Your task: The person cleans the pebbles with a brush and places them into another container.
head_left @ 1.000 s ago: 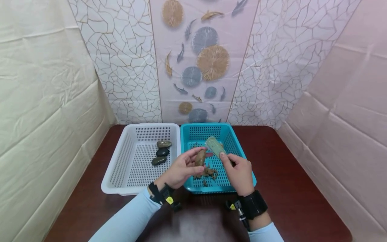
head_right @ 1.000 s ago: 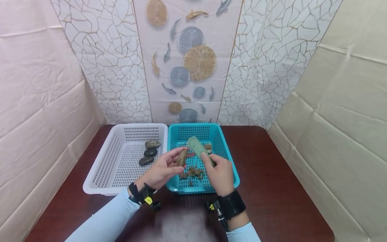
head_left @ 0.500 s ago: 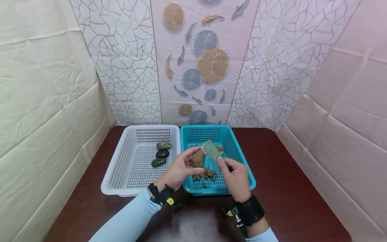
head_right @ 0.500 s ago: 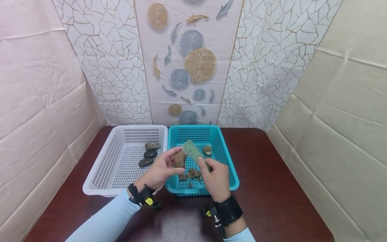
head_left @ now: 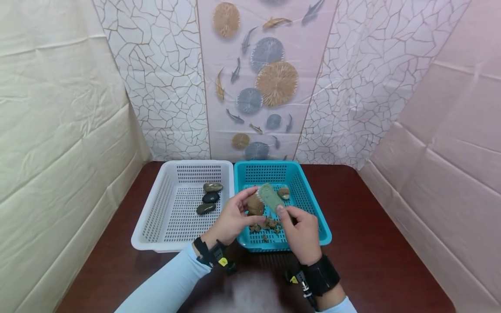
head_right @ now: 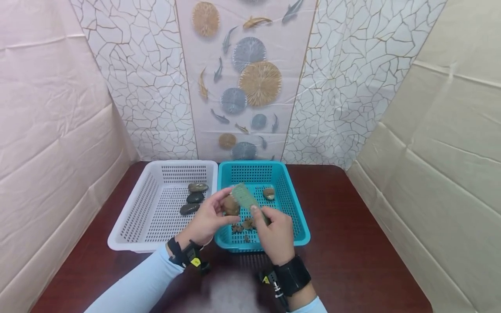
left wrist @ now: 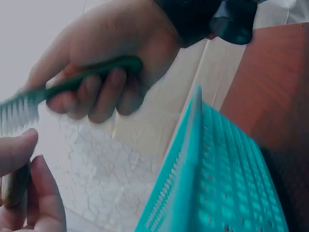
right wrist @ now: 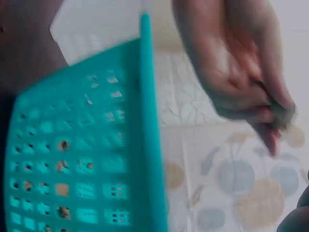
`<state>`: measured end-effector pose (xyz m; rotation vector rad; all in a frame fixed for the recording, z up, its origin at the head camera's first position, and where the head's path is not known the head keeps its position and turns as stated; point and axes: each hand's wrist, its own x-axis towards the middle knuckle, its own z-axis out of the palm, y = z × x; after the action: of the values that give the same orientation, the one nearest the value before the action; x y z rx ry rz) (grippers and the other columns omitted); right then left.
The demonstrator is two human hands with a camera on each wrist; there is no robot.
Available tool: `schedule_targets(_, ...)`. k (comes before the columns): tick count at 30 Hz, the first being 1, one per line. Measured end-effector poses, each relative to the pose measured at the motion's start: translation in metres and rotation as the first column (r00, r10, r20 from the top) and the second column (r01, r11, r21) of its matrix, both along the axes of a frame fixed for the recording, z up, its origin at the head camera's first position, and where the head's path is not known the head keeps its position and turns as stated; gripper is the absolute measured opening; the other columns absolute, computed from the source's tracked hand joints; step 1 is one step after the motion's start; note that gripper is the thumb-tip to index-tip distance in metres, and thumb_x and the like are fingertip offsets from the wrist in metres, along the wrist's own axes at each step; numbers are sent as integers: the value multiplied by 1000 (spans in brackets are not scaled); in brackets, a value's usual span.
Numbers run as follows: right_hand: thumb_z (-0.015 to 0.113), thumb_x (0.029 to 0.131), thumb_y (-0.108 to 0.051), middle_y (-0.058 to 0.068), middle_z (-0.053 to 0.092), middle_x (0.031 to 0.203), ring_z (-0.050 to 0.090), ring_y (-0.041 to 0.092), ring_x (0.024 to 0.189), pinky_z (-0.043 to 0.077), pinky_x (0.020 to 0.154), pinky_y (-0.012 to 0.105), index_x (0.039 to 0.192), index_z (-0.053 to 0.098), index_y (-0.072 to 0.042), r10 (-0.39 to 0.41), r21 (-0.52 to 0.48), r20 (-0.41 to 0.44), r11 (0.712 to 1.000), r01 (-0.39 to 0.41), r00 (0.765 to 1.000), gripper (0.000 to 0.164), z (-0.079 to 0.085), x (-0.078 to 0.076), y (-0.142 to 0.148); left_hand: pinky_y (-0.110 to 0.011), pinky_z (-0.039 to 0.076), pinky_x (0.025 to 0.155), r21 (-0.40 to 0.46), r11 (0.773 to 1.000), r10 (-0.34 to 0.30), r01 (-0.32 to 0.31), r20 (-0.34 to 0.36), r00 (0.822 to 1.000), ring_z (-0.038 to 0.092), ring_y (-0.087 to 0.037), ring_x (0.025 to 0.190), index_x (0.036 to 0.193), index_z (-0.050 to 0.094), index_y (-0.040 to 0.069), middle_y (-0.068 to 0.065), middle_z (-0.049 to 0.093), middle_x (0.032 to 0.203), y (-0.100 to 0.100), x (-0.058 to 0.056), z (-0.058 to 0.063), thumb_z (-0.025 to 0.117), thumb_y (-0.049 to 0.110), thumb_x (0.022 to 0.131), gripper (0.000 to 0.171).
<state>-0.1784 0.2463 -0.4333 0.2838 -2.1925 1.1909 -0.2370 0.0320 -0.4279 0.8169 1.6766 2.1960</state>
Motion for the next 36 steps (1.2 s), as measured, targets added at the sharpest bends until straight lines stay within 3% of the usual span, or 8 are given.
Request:
schedule_targets(4,71,110,-24,-10,32,57,29,7,49,27,47,31,65,51,-22,-64,39,19,997,64,998,50,-4,-6,2,-29,59,97,43,999,-20,21,-3,1000,62,-23,131,164,47,5,-18,60,155,1,2,4,76,-13,96,76)
schedule_targets(7,70,111,-26,-8,28,56,25,8,48,24,48,32,63,45,-20,-122,9,19,993,122,992,54,-4,-8,6,-29,58,101,47,999,-27,28,-10,1000,59,-22,139,164,47,3,-20,58,158,0,2,4,72,-14,99,71)
schedule_targets(10,70,111,-24,-7,30,56,27,11,47,26,45,33,63,46,-21,-69,-20,-6,997,69,998,54,-3,-3,3,-29,57,101,36,999,-5,6,-12,1000,60,-22,138,163,48,3,-19,61,156,0,0,2,72,-16,98,71)
schedule_targets(14,70,111,-22,-9,32,56,30,11,47,29,44,32,64,47,-21,4,14,-15,1000,-4,1000,52,-4,-1,-2,-31,58,99,38,999,18,-17,-8,1000,62,-27,131,162,51,7,-14,64,150,2,-1,2,74,-16,96,74)
schedule_targets(20,69,111,-29,-8,28,56,25,10,48,25,48,32,62,42,-20,-143,36,26,989,142,989,57,-6,-7,8,-31,53,109,47,999,5,-3,-23,1000,55,-32,145,160,52,5,-22,59,156,3,0,2,71,-16,98,69)
schedule_targets(27,71,110,-21,-12,32,57,30,8,48,28,46,30,64,46,-23,-30,42,-39,999,32,999,53,-6,0,-4,-31,58,100,59,998,23,-23,2,1000,63,-27,130,161,52,6,-14,65,148,3,0,1,75,-16,96,73)
schedule_targets(32,69,112,-30,-9,29,56,28,11,47,26,48,31,62,42,-22,-122,72,26,990,120,992,57,-12,-9,3,-32,55,104,29,999,46,-46,9,999,58,-28,137,161,52,9,-15,62,153,6,1,0,76,-12,97,71)
schedule_targets(36,68,112,-28,-9,27,57,25,10,48,25,47,32,63,41,-21,-125,29,-7,992,125,992,57,-11,-6,1,-33,52,106,-1,997,82,-82,1,997,56,-28,141,160,52,8,-17,61,155,6,0,-4,76,-13,97,71)
